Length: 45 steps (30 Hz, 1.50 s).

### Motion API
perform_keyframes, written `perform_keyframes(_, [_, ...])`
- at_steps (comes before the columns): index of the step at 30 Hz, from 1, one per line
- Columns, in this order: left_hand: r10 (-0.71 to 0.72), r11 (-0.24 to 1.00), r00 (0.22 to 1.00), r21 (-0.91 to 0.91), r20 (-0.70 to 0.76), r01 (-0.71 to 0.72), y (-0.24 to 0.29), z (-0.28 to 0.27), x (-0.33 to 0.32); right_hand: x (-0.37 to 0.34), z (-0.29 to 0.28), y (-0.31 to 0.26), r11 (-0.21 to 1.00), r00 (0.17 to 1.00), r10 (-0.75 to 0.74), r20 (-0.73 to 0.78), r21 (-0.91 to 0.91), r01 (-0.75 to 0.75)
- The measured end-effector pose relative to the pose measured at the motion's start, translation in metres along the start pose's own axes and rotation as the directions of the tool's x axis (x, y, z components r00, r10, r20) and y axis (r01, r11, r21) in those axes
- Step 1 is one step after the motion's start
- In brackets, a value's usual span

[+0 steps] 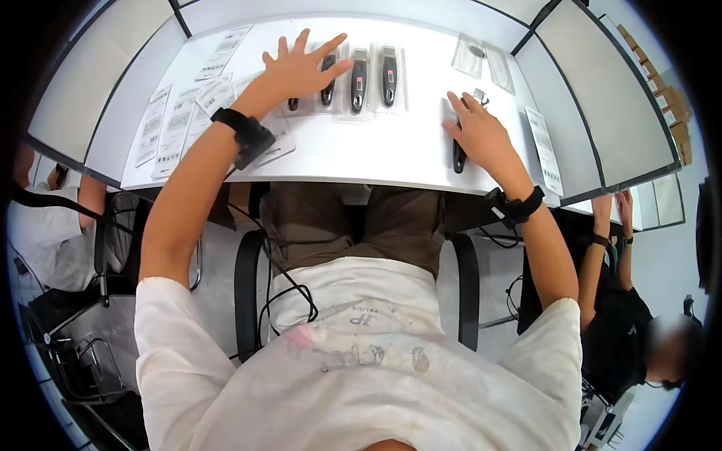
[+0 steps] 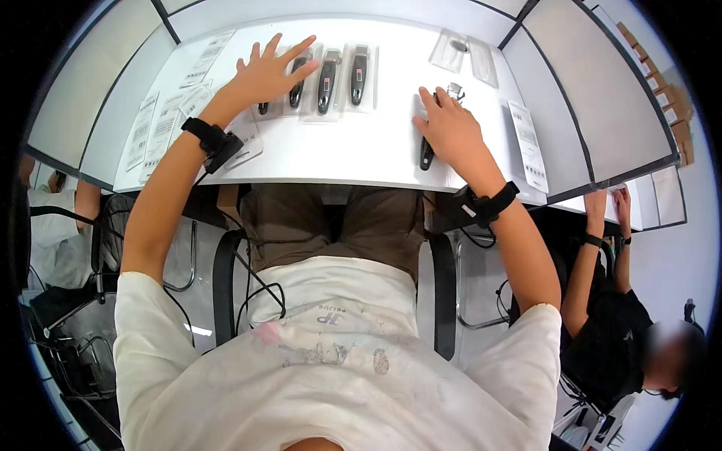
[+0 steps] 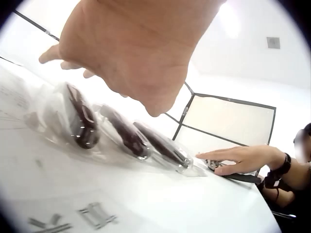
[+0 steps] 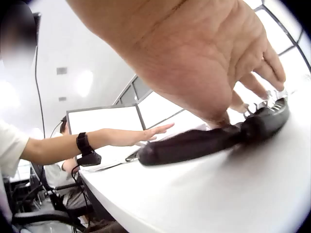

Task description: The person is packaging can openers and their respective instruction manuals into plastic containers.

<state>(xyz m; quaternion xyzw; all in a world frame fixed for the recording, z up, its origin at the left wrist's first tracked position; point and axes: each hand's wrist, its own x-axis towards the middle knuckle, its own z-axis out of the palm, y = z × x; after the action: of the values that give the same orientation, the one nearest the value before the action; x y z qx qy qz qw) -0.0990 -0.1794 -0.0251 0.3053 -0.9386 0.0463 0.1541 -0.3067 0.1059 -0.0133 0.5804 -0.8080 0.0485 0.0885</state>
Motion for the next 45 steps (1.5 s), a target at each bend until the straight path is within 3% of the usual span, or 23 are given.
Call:
perform_keyframes(2, [-0.001, 0.992, 0.995, -0.129, 0.104, 0.015, -0.007, 0.005, -0.002, 0.003, -0.011, -0.01, 0.945, 0.998, 0.059, -0.014, -0.32, -0.061])
perform_keyframes(3, [0.008, 0.991, 0.995, -0.131, 0.095, 0.004, -0.002, 0.003, -0.001, 0.013, 0.0, -0.008, 0.9, 0.992, -0.001, -0.128, -0.433, -0.055])
perform_keyframes(5, [-0.005, 0.985, 0.971, -0.165, 0.24, 0.046, 0.012, 0.001, -0.008, 0.042, -0.011, -0.036, 0.974, 0.992, -0.025, -0.121, -0.227, -0.003])
perform_keyframes(7, [0.011, 0.99, 0.975, -0.14, 0.224, 0.021, 0.023, 0.003, -0.012, 0.068, -0.003, -0.057, 0.962, 0.983, -0.141, -0.115, 0.217, 0.164])
perform_keyframes(11, [0.019, 0.99, 0.985, -0.143, 0.171, 0.006, 0.035, 0.008, -0.016, 0.098, 0.03, -0.071, 0.948, 0.971, -0.204, -0.125, 0.224, 0.228])
perform_keyframes(13, [0.033, 0.985, 0.988, -0.171, 0.149, -0.007, 0.041, 0.004, -0.029, 0.086, 0.008, -0.076, 0.922, 0.974, -0.205, 0.099, 0.354, 0.158])
perform_keyframes(14, [0.058, 0.986, 0.988, -0.161, 0.141, -0.035, 0.048, 0.001, -0.038, 0.072, 0.015, -0.073, 0.907, 0.966, -0.255, -0.05, 0.335, 0.257])
perform_keyframes(18, [0.114, 0.989, 0.976, -0.115, 0.188, -0.093, 0.076, -0.014, -0.071, 0.021, 0.008, -0.077, 0.914, 0.972, -0.201, -0.118, 0.336, 0.23])
perform_keyframes(19, [0.111, 0.989, 0.977, -0.115, 0.181, -0.091, 0.081, -0.013, -0.076, 0.013, 0.002, -0.081, 0.939, 0.985, -0.118, -0.122, 0.31, 0.151])
perform_keyframes(21, [0.042, 0.984, 0.996, -0.169, -0.082, -0.055, 0.091, -0.011, -0.085, 0.009, -0.003, -0.085, 0.957, 0.99, -0.036, -0.135, 0.28, 0.072])
perform_keyframes(23, [0.054, 0.994, 0.993, -0.084, -0.101, -0.063, 0.1, -0.038, -0.085, 0.012, -0.001, -0.089, 0.998, 0.955, 0.061, -0.291, 0.022, -0.057])
perform_keyframes(25, [-0.092, 0.995, 0.99, -0.028, 0.108, 0.095, 0.103, -0.047, -0.084, 0.015, -0.006, -0.09, 0.993, 0.969, 0.115, -0.219, -0.004, -0.119])
perform_keyframes(27, [-0.101, 0.995, 0.991, 0.01, 0.086, 0.1, 0.102, -0.041, -0.084, 0.017, -0.002, -0.091, 0.99, 0.987, 0.141, -0.08, 0.002, -0.141])
perform_keyframes(30, [-0.061, 0.995, 0.994, -0.067, 0.094, 0.068, 0.101, -0.031, -0.077, 0.022, 0.006, -0.093, 0.985, 0.983, 0.17, -0.064, 0.007, -0.17])
perform_keyframes(33, [0.0, 1.0, 0.999, 0.01, 0.036, 0.0, 0.101, -0.027, -0.074, 0.025, 0.003, -0.091, 0.983, 0.983, 0.185, 0.016, 0.01, -0.185])
perform_keyframes(35, [-0.052, 0.998, 0.985, -0.022, 0.163, 0.056, 0.101, -0.039, -0.07, 0.025, 0.001, -0.09, 0.983, 0.983, 0.182, -0.012, -0.028, -0.183])
perform_keyframes(38, [-0.039, 0.998, 0.989, -0.033, 0.14, 0.044, 0.099, -0.038, -0.069, 0.025, -0.015, -0.093, 0.973, 0.967, 0.232, 0.105, -0.005, -0.232])
perform_keyframes(45, [-0.03, 0.996, 0.991, -0.08, 0.13, 0.041, 0.093, -0.052, -0.066, 0.025, -0.02, -0.094, 0.981, 0.982, 0.188, -0.031, -0.04, -0.19])
